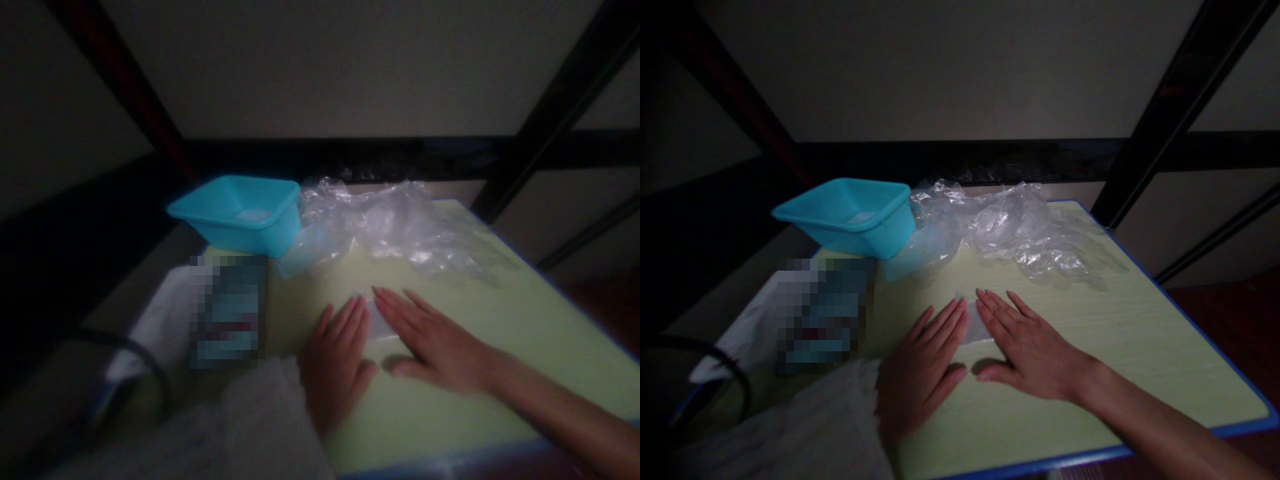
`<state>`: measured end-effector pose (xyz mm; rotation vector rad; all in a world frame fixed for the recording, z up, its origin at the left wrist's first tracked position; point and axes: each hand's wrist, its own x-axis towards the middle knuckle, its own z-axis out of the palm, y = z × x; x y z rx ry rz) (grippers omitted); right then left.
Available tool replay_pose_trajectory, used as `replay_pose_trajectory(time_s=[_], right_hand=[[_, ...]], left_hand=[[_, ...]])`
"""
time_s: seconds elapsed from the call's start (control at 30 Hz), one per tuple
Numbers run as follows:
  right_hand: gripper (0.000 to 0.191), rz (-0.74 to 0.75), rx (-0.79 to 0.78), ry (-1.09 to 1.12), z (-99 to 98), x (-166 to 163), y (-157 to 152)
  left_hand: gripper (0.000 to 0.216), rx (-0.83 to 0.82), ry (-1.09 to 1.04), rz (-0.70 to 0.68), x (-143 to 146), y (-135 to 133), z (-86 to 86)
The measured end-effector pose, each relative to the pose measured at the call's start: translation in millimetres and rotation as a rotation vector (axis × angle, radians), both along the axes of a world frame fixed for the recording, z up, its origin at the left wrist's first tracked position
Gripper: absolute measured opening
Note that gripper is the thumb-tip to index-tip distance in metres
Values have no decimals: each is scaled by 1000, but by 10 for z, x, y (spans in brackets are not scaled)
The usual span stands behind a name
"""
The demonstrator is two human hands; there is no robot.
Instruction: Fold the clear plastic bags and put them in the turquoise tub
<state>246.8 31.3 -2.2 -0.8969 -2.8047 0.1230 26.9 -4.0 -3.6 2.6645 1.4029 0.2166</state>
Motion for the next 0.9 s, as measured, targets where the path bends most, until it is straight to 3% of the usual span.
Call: replay_pose_trajectory(time_s=[0.13,0.27,0.33,0.57,0.9], right_hand=[[75,35,13,64,102,96,123],[30,194,153,207,196,143,200],[19,280,182,248,212,120,192],[20,282,245,199,173,34,123],[26,277,308,155,195,-7,82]], left_hand=[[65,125,-55,8,12,16,-75],[65,226,-147,-10,30,27,-178],[60,204,-155,-48,27,24,-208],[53,140,-164,-69,1,25,-230],[57,127,-236,36,17,83,-220]])
